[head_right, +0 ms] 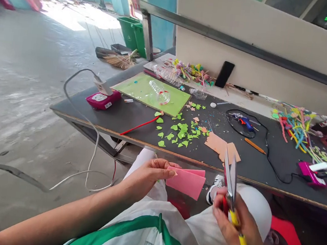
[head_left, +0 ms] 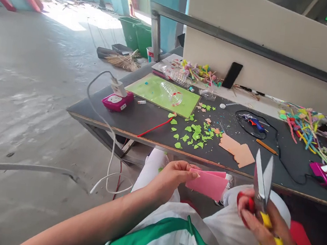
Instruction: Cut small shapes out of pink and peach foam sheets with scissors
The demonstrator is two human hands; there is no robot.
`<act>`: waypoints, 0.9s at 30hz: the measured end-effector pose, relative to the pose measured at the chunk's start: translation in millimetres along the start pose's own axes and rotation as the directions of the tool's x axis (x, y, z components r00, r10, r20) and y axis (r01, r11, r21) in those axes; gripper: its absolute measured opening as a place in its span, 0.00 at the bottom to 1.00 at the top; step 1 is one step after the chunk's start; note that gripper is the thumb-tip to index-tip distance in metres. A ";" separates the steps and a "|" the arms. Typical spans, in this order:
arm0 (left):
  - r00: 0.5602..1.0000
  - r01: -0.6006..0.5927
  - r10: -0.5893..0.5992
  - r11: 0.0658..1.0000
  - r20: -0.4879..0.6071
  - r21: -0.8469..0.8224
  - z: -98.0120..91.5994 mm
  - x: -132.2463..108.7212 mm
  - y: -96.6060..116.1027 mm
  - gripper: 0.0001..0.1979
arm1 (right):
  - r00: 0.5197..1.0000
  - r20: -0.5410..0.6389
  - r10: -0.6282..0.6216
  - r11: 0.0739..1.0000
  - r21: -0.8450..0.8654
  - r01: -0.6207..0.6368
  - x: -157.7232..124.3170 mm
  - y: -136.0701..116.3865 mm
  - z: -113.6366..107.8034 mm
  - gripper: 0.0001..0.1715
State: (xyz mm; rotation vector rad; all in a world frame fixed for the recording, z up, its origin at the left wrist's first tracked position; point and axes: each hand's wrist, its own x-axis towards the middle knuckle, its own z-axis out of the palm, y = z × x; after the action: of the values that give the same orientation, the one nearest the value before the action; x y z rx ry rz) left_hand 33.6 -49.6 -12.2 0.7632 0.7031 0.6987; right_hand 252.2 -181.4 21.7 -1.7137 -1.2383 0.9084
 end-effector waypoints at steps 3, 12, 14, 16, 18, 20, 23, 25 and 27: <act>0.993 0.086 -0.091 0.994 0.076 0.065 11.3 -0.1 -5.3 0.09 | 0.997 -0.047 -0.062 0.993 -0.101 0.057 18.9 -22.6 5.6 0.15; 0.964 0.139 -0.209 0.923 0.164 0.360 24.4 2.4 -14.9 0.07 | 0.932 0.355 -0.068 0.928 -0.321 0.190 54.8 -12.2 32.1 0.24; 0.962 0.140 -0.221 0.906 0.163 0.400 24.3 4.6 -17.7 0.08 | 0.928 0.369 -0.048 0.923 -0.339 0.182 55.6 -6.2 34.4 0.24; 0.961 0.144 -0.232 0.884 0.149 0.445 22.9 7.3 -21.2 0.08 | 0.930 0.367 -0.039 0.915 -0.360 0.181 56.4 0.4 36.4 0.25; 0.960 0.156 -0.248 0.864 0.134 0.480 20.5 9.6 -25.1 0.08 | 0.934 0.353 -0.056 0.905 -0.378 0.197 57.5 7.3 38.7 0.25; 0.955 0.163 -0.261 0.857 0.138 0.488 17.7 11.2 -29.1 0.07 | 0.937 0.343 -0.063 0.919 -0.347 0.189 58.6 13.6 41.7 0.24; 0.950 0.171 -0.269 0.872 0.157 0.459 13.2 12.3 -34.5 0.07 | 0.936 0.348 -0.043 0.955 -0.262 0.142 59.8 18.2 47.3 0.23; 0.942 0.198 -0.290 0.886 0.170 0.418 10.1 13.0 -36.8 0.08 | 0.936 0.350 -0.023 0.966 -0.233 0.111 60.6 17.7 51.2 0.20; 0.926 0.239 -0.327 0.894 0.189 0.378 6.6 13.9 -37.4 0.11 | 0.937 0.350 0.000 0.972 -0.222 0.083 61.9 16.0 54.3 0.18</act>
State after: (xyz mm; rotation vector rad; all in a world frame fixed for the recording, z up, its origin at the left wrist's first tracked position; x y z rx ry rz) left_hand 57.6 -61.2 -42.6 1.0286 0.6987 0.2011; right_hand 225.8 -113.8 -20.5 -1.7465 -1.6660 1.1106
